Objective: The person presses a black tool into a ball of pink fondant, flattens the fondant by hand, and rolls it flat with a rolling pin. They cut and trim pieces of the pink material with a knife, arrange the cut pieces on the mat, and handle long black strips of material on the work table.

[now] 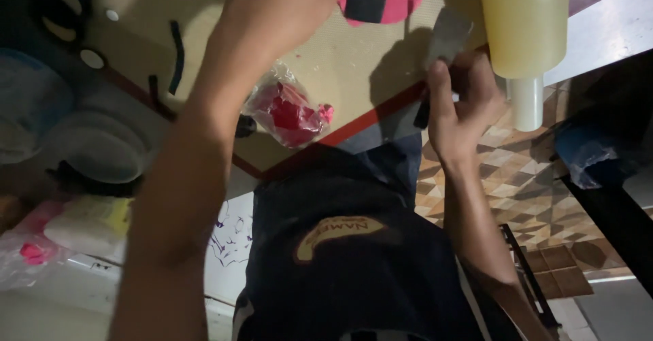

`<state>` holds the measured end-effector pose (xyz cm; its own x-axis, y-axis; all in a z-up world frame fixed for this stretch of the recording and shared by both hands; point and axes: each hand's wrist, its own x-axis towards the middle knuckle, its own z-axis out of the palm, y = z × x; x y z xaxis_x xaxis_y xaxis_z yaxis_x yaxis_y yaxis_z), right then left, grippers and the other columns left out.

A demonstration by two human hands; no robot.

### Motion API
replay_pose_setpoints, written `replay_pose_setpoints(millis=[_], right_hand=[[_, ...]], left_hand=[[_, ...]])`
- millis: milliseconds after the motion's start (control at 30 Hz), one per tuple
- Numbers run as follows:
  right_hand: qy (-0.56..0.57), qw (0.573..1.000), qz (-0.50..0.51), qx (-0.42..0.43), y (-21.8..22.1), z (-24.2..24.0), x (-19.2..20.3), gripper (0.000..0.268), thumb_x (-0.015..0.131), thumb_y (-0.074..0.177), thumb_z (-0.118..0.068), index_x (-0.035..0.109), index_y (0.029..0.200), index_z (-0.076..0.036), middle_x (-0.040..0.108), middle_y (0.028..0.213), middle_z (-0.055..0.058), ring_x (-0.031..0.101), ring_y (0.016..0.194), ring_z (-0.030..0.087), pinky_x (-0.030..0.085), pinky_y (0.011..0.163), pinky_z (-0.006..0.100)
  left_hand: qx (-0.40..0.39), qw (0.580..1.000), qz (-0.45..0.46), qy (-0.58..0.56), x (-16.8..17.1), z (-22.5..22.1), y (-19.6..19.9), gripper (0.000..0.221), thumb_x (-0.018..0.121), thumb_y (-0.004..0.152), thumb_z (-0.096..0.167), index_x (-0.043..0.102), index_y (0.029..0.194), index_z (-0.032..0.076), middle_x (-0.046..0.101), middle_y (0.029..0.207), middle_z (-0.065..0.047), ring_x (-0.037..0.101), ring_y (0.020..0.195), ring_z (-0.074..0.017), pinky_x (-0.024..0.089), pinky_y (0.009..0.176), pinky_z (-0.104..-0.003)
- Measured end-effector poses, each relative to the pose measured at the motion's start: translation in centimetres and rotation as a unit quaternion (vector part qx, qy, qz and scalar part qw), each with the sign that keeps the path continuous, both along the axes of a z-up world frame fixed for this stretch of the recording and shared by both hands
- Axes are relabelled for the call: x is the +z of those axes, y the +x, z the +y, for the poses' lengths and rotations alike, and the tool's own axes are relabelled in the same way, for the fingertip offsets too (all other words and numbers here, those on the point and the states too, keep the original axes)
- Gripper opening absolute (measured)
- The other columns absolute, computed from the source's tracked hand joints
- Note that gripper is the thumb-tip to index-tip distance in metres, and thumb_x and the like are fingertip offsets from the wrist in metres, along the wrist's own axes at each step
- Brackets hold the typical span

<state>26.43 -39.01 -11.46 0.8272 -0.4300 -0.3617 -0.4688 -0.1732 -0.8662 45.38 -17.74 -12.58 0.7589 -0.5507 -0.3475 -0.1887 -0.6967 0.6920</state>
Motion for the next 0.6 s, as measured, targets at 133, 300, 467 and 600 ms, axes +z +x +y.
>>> replay_pose_setpoints(millis=[133,300,467,600], right_hand=[[-0.114,0.987,-0.039,0.107,2.3,0.3,0.0,0.015,0.072,0.112,-0.005,0.062,0.105,0.005,0.065,0.086,0.009,0.057,0.072,0.012,0.048,0.068,0.027],[-0.149,0.974,-0.043,0.165,4.0,0.8,-0.1,0.009,0.073,0.110,-0.002,0.066,0.111,0.003,0.064,0.088,0.012,0.056,0.068,0.016,0.045,0.063,0.029],[-0.177,0.961,-0.060,0.205,4.6,1.6,-0.8,0.010,0.076,0.108,-0.002,0.066,0.108,0.002,0.068,0.093,0.014,0.066,0.072,0.021,0.052,0.067,0.032],[-0.187,0.958,-0.068,0.207,4.7,2.2,-1.3,0.011,0.077,0.110,-0.002,0.068,0.113,0.000,0.070,0.095,0.015,0.069,0.073,0.022,0.053,0.066,0.033]], left_hand=[[0.070,0.995,-0.010,-0.066,-1.2,2.6,-3.1,0.015,0.068,0.109,0.017,0.069,0.107,0.003,0.074,0.089,-0.008,0.075,0.077,-0.0175,0.058,0.070,-0.033],[0.157,0.981,-0.071,-0.090,-0.8,2.2,-4.9,0.021,0.074,0.111,0.018,0.062,0.107,0.002,0.069,0.088,-0.008,0.070,0.076,-0.0218,0.056,0.074,-0.037],[0.091,0.974,-0.191,-0.086,-0.5,0.9,-5.9,0.023,0.071,0.109,0.016,0.062,0.129,0.011,0.063,0.115,-0.008,0.067,0.100,-0.0241,0.056,0.082,-0.037],[0.102,0.974,-0.144,-0.141,-2.1,0.5,-6.7,0.028,0.072,0.112,0.017,0.062,0.137,0.016,0.060,0.125,-0.007,0.066,0.107,-0.0213,0.058,0.088,-0.035]])
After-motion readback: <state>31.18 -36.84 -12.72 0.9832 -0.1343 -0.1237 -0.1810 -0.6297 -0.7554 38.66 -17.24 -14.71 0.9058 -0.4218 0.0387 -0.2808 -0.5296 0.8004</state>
